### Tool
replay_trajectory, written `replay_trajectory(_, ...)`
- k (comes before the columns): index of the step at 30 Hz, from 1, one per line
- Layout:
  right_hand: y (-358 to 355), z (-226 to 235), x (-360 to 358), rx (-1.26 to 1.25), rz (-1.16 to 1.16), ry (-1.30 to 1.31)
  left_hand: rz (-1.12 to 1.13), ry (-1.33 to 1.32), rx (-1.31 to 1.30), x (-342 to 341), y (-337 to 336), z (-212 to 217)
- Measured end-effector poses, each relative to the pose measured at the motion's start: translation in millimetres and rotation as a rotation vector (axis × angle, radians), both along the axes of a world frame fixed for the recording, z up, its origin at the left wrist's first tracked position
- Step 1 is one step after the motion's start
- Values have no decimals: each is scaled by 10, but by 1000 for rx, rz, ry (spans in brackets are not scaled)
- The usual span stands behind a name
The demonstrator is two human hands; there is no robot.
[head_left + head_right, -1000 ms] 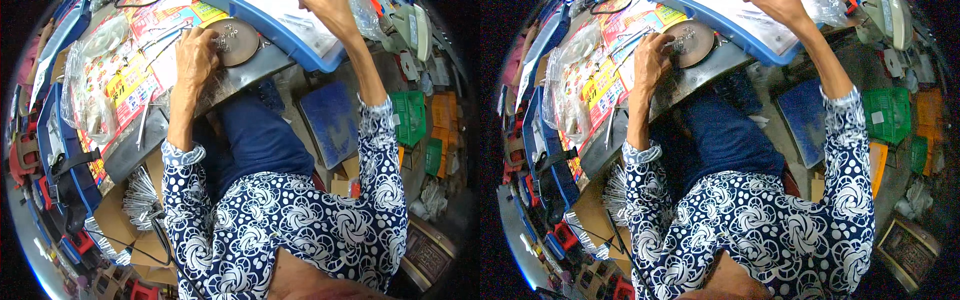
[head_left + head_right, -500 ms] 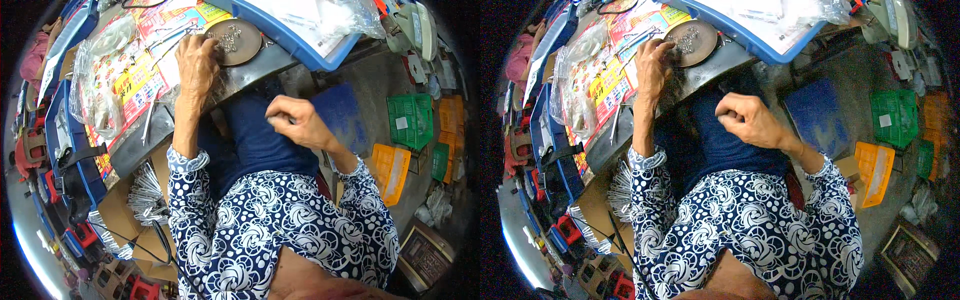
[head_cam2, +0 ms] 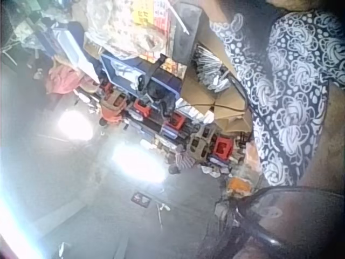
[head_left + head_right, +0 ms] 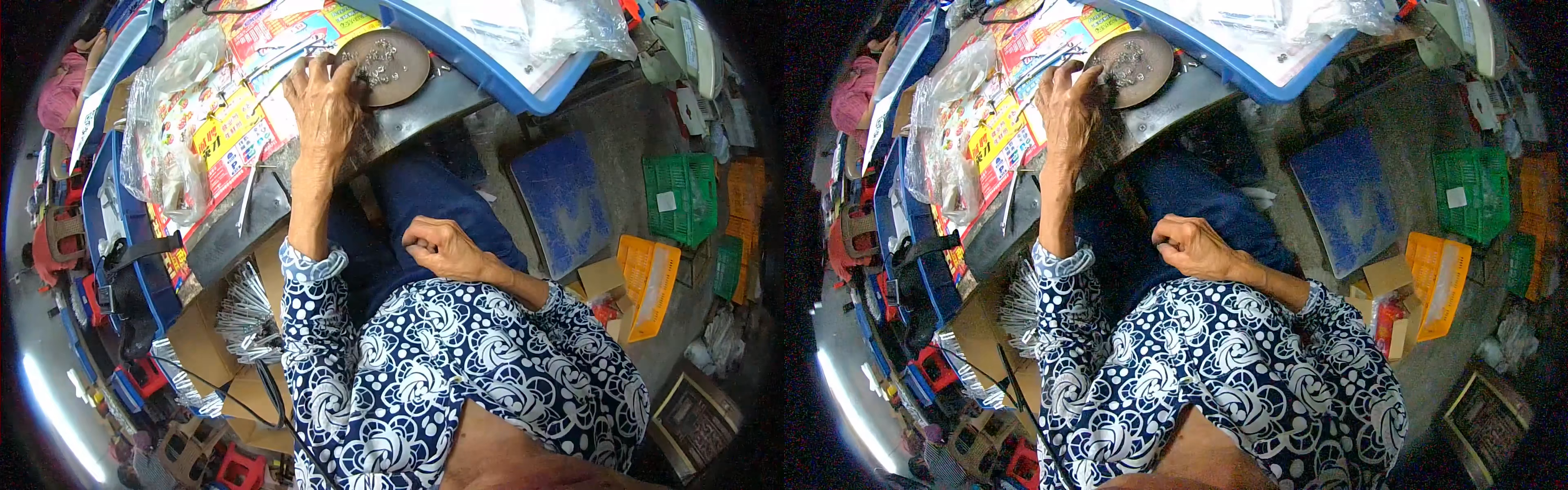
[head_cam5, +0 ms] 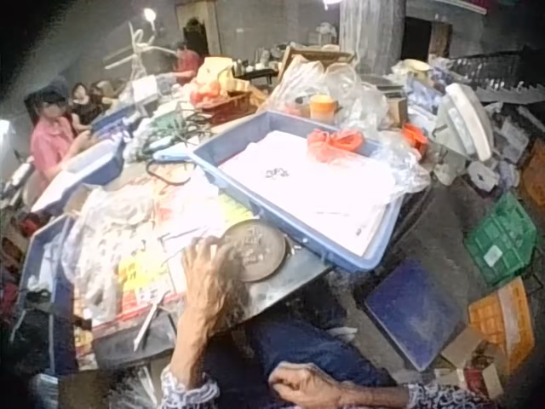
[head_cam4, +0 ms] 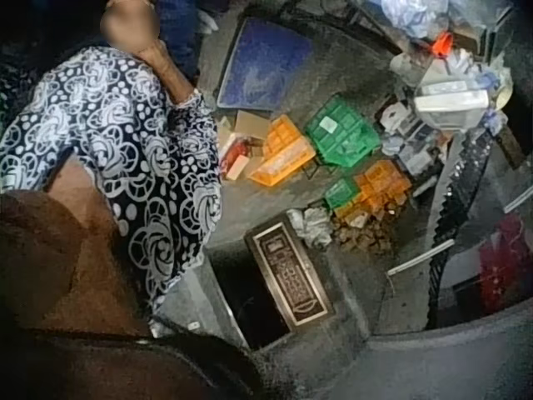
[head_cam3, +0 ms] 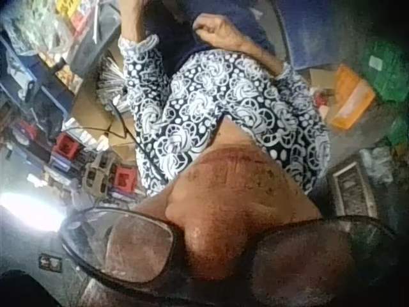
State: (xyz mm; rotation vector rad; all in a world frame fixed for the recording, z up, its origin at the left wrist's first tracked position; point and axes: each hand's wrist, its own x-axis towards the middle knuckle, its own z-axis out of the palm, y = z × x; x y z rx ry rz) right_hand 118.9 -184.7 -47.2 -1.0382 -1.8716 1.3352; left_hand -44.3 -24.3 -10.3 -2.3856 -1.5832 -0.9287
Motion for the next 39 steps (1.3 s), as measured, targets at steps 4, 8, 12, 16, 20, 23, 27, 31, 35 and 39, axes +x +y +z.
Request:
replay_trajectory(4,-60,-97,-3,-150,-22,-10,-66,-55,-45,40,-18,-4)
replay_trajectory(8,-104,-185,-4,-256,-16,13,-98,-75,-66,47,-13,-19)
replay_trajectory(12,-109,-230,10,-283,-22,33,-124,-102,-115,47,-14,11)
replay_trajectory(16,-107,-228,10,-327,-21,31,-123,-130,-84,55,-2,30)
replay_trajectory(20,-116,-259,5,-273,-35,50,-144,-140,-25,104,17,11)
replay_trajectory(23,-118,-248,3,-330,-37,22,-183,-206,-36,152,65,-39)
replay_trajectory(27,-118,-249,6,-303,-44,46,-180,-187,-31,198,80,-52)
replay_trajectory(31,-121,-287,-10,-226,-45,28,-71,-89,-25,151,94,-33)
replay_trajectory(35,-119,-261,11,-267,-53,8,-97,-124,-15,179,117,-42)
replay_trajectory(39,-112,-240,6,-260,-46,30,-162,-106,-17,269,118,-14)
